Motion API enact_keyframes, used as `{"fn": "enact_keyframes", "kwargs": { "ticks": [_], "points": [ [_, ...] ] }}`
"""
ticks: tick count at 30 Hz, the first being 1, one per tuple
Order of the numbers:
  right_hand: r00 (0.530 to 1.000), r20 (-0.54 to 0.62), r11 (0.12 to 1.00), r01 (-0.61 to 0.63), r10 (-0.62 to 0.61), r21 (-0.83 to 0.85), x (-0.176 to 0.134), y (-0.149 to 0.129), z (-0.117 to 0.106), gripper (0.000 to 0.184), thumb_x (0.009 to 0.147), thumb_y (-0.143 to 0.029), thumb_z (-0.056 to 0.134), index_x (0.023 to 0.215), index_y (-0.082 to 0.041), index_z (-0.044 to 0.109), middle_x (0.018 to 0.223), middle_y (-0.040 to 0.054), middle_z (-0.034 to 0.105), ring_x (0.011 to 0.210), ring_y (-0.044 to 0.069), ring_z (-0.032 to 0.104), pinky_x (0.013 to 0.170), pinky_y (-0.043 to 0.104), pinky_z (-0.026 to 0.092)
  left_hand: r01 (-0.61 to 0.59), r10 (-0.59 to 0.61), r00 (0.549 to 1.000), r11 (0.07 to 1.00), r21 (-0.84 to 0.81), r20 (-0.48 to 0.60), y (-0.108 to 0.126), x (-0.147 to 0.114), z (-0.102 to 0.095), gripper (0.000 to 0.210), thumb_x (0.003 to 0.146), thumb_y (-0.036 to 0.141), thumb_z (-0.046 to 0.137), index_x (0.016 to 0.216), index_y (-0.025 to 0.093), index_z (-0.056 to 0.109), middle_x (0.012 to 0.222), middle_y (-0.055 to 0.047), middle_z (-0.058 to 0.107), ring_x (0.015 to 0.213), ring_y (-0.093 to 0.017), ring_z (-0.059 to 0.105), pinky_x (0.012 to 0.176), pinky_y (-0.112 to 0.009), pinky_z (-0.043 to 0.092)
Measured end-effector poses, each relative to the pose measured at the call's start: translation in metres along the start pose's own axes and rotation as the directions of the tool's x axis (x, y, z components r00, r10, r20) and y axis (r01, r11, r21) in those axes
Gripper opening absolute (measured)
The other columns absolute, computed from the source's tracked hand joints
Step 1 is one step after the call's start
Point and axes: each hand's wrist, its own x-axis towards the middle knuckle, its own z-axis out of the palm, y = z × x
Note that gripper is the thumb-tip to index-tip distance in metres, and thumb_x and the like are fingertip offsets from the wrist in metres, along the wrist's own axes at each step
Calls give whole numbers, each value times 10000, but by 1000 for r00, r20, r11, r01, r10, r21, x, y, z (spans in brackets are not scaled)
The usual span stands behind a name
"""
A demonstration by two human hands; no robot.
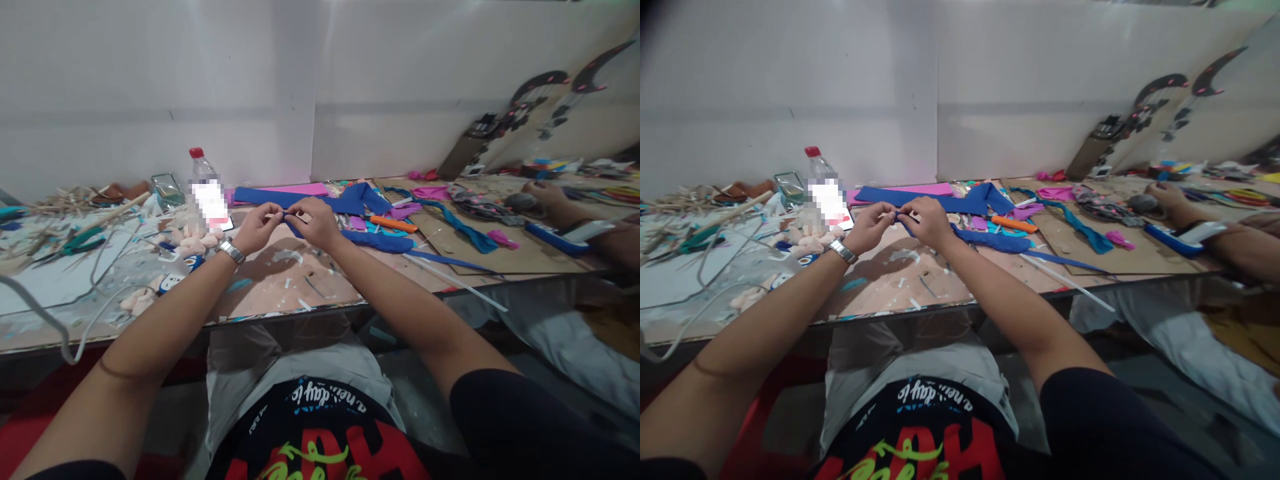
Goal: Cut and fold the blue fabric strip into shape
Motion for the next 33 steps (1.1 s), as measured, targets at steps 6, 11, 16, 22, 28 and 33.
{"fn": "enact_keyframes", "kwargs": {
  "ticks": [6, 11, 16, 22, 28, 33],
  "points": [
    [999, -32, 1000, 10, -10, 5, -1, 0, 0, 192, 946, -376, 711, 908, -193, 753, 858, 57, 753, 813, 219, 643, 801, 368, 457, -5, 5, 1000, 1000, 23, -19, 3, 0, 1, 348, 974, 504, 608, 987, 175, 721, 991, -82, 749, 895, -204, 662, 786, -313, 508],
    [998, 1, 996, 64, -64, 63, 0, -2, -1, 162, 956, -308, 676, 1045, -214, 772, 977, 66, 771, 889, 224, 664, 867, 385, 494, 3, -3, 1000, 1000, 17, -8, 3, 0, 0, 367, 962, 533, 623, 955, 180, 724, 953, -73, 746, 871, -205, 654, 798, -325, 502],
    [998, -9, 996, 63, -62, 64, 1, -3, -1, 147, 954, -319, 665, 965, -212, 766, 931, 64, 759, 869, 225, 652, 858, 393, 493, 36, -36, 999, 999, -34, 10, 4, 0, -1, 418, 953, 583, 621, 955, 179, 729, 950, -76, 742, 856, -203, 645, 783, -325, 502],
    [996, -89, 996, -12, 19, 84, 1, -1, 1, 176, 949, -348, 642, 994, -198, 722, 903, 58, 732, 835, 210, 638, 816, 365, 503, 88, -90, 996, 985, -147, -6, 5, 0, -2, 391, 885, 559, 709, 1000, 185, 711, 978, -57, 699, 831, -172, 614, 776, -313, 515],
    [988, -133, 988, -65, 84, 139, 1, -1, 0, 188, 947, -369, 644, 1006, -202, 705, 901, 51, 725, 814, 196, 642, 799, 350, 512, 143, -151, 988, 959, -246, -13, 3, 3, -1, 366, 818, 527, 785, 878, 184, 673, 847, -11, 629, 763, -137, 570, 757, -286, 512],
    [987, -121, 986, -89, 107, 144, 0, -2, 2, 214, 962, -406, 628, 996, -206, 695, 907, 49, 725, 814, 196, 636, 805, 356, 510, 234, -229, 972, 907, -350, 58, 3, 4, 1, 413, 789, 580, 782, 857, 197, 645, 831, -4, 611, 778, -141, 596, 775, -299, 562]
  ]
}}
